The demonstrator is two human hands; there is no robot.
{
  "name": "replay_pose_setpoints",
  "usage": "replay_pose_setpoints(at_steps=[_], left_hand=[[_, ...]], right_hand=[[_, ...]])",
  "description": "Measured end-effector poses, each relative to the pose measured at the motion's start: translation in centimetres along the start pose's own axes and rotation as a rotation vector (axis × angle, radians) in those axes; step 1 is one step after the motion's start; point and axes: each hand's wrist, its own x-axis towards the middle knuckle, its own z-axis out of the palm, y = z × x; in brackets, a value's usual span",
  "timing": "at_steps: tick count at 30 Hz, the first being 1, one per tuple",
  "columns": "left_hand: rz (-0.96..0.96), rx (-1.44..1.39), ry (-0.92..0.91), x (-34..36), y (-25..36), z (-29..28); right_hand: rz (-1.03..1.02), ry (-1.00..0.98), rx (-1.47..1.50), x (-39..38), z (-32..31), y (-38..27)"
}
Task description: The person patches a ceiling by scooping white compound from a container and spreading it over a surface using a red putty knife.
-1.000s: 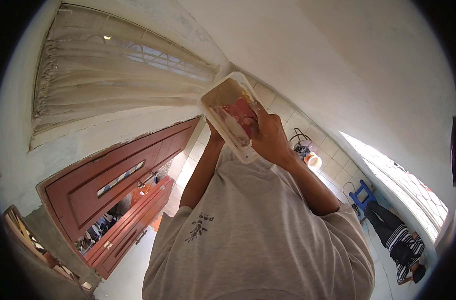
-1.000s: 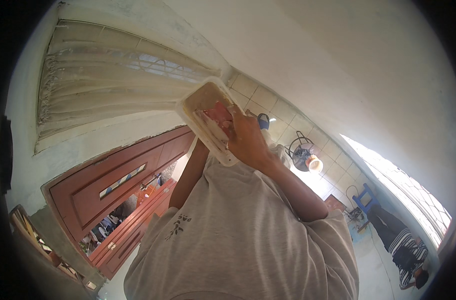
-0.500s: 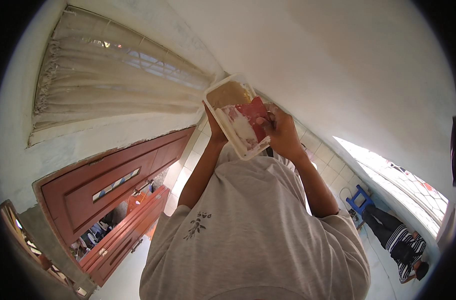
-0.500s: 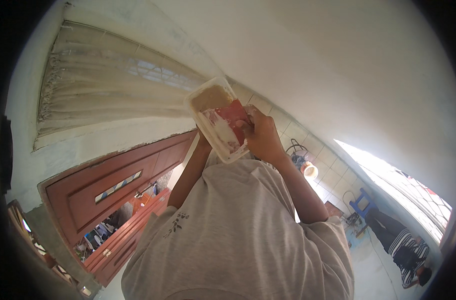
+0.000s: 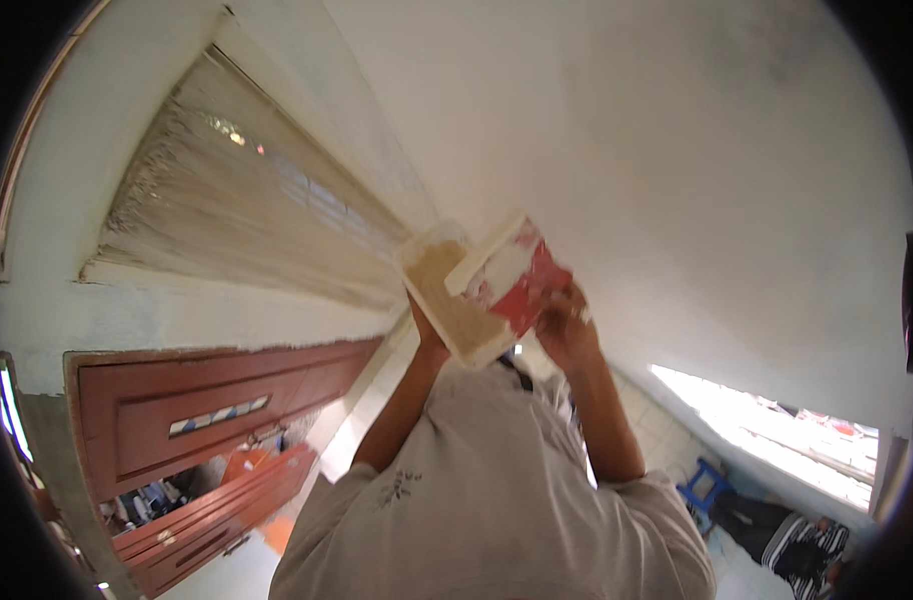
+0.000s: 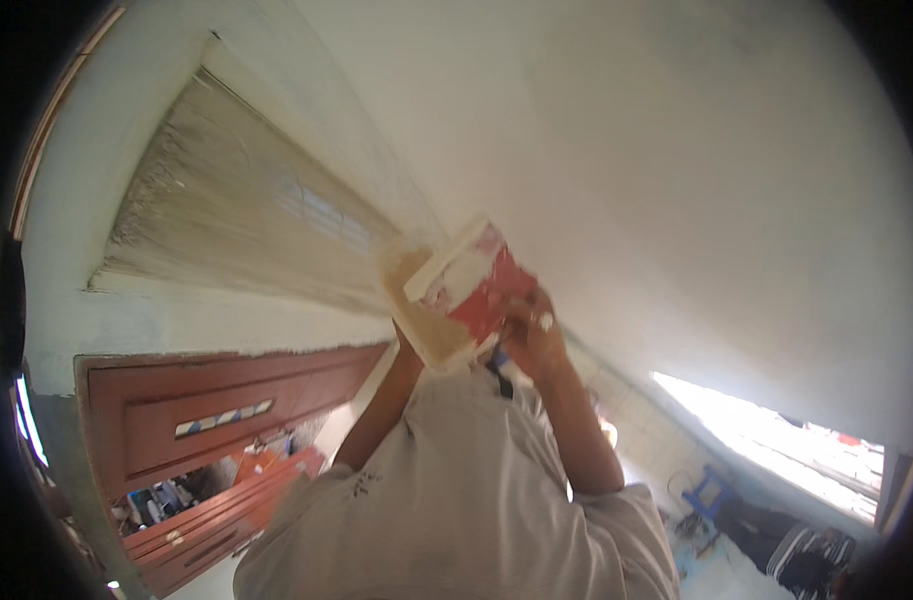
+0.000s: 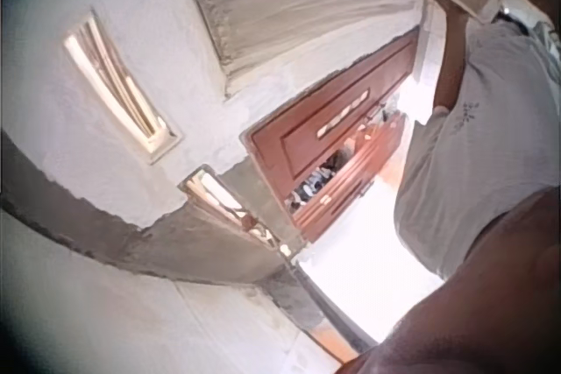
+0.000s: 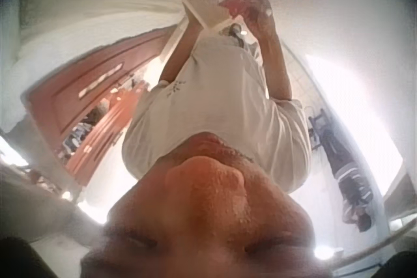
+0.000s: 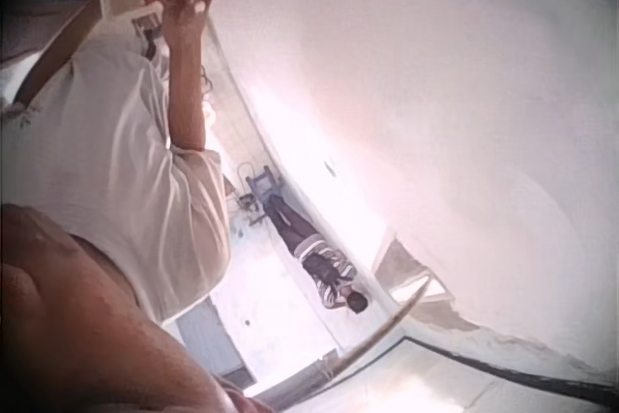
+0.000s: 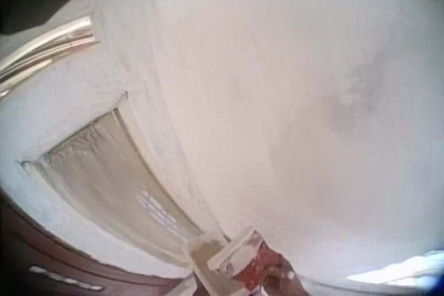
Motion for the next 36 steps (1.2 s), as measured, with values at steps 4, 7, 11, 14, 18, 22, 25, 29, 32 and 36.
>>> replay_pose_setpoints(at_steps=[4, 7, 11, 14, 18, 22, 25, 29, 32, 36], left_hand=[[0.226, 0.178, 0.178, 1.5, 1.0, 1.0], [0.081, -0.051, 0.045, 2.8, 3.7, 5.2], [0.093, -0.378, -0.633, 8.1, 6.1, 1.4], [0.118, -0.135, 0.045, 9.8, 7.9, 6.1], [0.162, -0.083, 0.018, 12.4, 9.1, 8.2], [0.051, -0.075, 0.012, 12.1, 8.6, 11.2], [-0.035, -0.069, -0.017, 11.9, 7.7, 10.6], [-0.118, -0.084, -0.034, 11.9, 6.1, 8.7], [-0.152, -0.118, -0.05, 11.7, 5.2, 7.3], [-0.19, -0.133, -0.055, 10.7, 4.9, 5.8]], right_hand=[[0.188, -0.073, 0.147, 2.2, 2.5, 0.9], [0.189, -0.104, 0.046, 4.1, 8.0, 0.0], [0.19, -0.187, 0.156, 7.5, 14.1, -0.6], [0.1, -0.184, 0.156, 10.9, 17.8, -2.6], [-0.162, -0.232, 0.342, 15.3, 24.6, -6.5], [-0.192, -0.554, 0.757, 18.5, 26.2, -16.5], [-0.056, -0.533, 0.974, 15.5, 28.4, -22.0], [-0.144, -0.64, 0.935, 11.5, 28.3, -24.3], [-0.192, -0.711, 0.903, 9.1, 27.8, -24.5], [-0.262, -0.774, 0.854, 6.5, 26.6, -23.6]])
